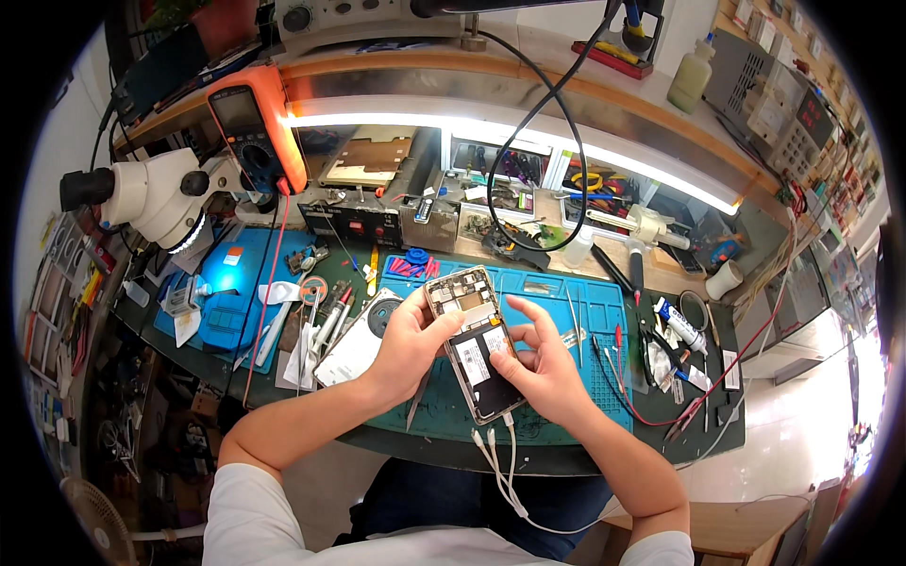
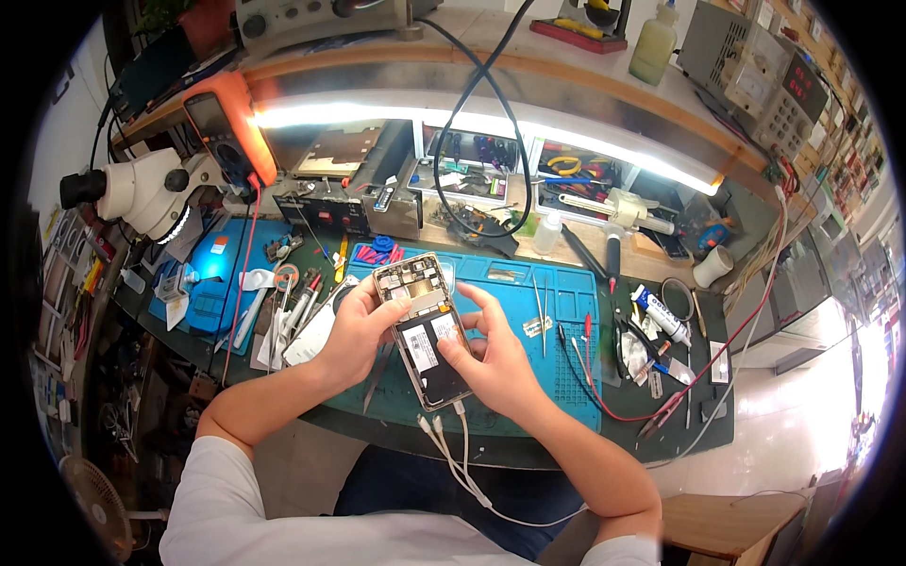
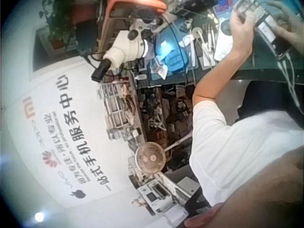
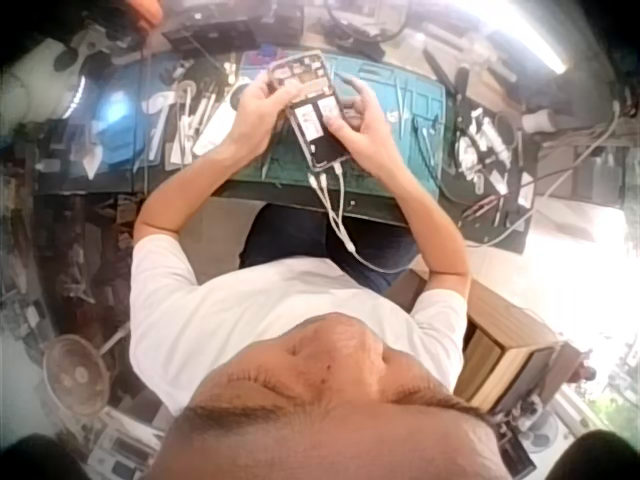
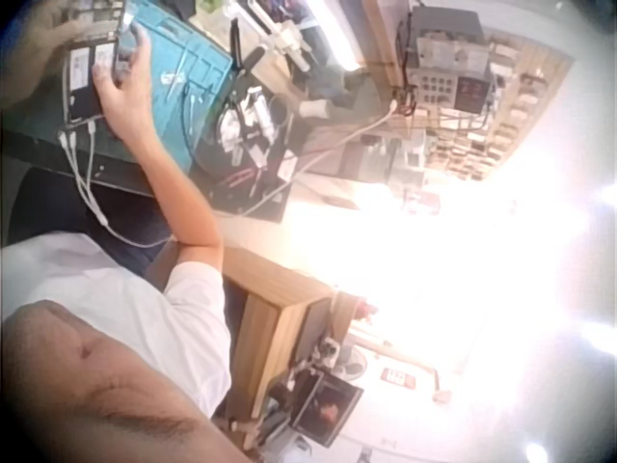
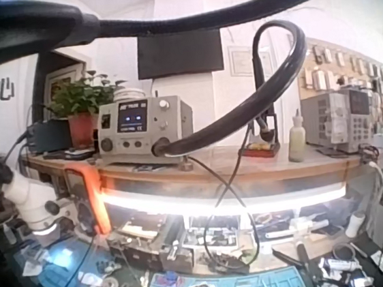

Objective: The person disassembles a smartphone, removes the back cover, and manipulates internal components including the battery and ribbon cables. They repeatedly connect and disconnect a charging cable, inspect the screen, and use a microscope to examine the motherboard.

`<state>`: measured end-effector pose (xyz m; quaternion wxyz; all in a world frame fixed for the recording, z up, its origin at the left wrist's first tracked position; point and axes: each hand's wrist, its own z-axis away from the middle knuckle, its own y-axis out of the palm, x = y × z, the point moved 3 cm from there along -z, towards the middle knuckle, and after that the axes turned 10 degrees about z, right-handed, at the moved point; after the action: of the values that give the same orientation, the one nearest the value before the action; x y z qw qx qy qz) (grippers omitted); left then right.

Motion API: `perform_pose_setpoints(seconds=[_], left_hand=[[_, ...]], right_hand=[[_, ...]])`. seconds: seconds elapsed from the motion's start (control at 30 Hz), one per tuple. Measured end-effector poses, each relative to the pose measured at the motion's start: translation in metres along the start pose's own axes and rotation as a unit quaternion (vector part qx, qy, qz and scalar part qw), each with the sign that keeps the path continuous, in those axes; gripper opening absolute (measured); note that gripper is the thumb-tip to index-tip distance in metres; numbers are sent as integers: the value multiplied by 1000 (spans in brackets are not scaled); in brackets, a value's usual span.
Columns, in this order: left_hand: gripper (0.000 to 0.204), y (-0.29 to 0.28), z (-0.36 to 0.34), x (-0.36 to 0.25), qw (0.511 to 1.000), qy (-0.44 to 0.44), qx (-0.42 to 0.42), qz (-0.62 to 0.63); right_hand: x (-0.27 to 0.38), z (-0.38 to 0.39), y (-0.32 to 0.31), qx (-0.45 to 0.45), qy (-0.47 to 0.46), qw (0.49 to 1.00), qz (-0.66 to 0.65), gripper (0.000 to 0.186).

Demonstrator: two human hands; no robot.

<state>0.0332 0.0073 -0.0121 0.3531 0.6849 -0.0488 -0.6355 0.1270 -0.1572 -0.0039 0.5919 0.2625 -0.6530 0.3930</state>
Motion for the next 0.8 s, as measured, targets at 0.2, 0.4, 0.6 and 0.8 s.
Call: perform_pose_setpoints(seconds=[0.2, 0.4, 0.6, 0.8], left_hand=[[39, 12, 1, -5, 999, -18, 41, -27], [46, 13, 3, -9, 996, 33, 67, 41], [37, 7, -10, -7, 996, 13, 84, 9], [30, 11, -1, -1, 994, -35, 107, -10]], right_hand=[[21, 14, 9, -52, -143, 907, 393, 97], [9, 7, -2, 32, -22, 999, 30, 81], [11, 0, -3, 194, 96, 867, -448, 76], [4, 1, -2, 205, 124, 866, -439, 72]])
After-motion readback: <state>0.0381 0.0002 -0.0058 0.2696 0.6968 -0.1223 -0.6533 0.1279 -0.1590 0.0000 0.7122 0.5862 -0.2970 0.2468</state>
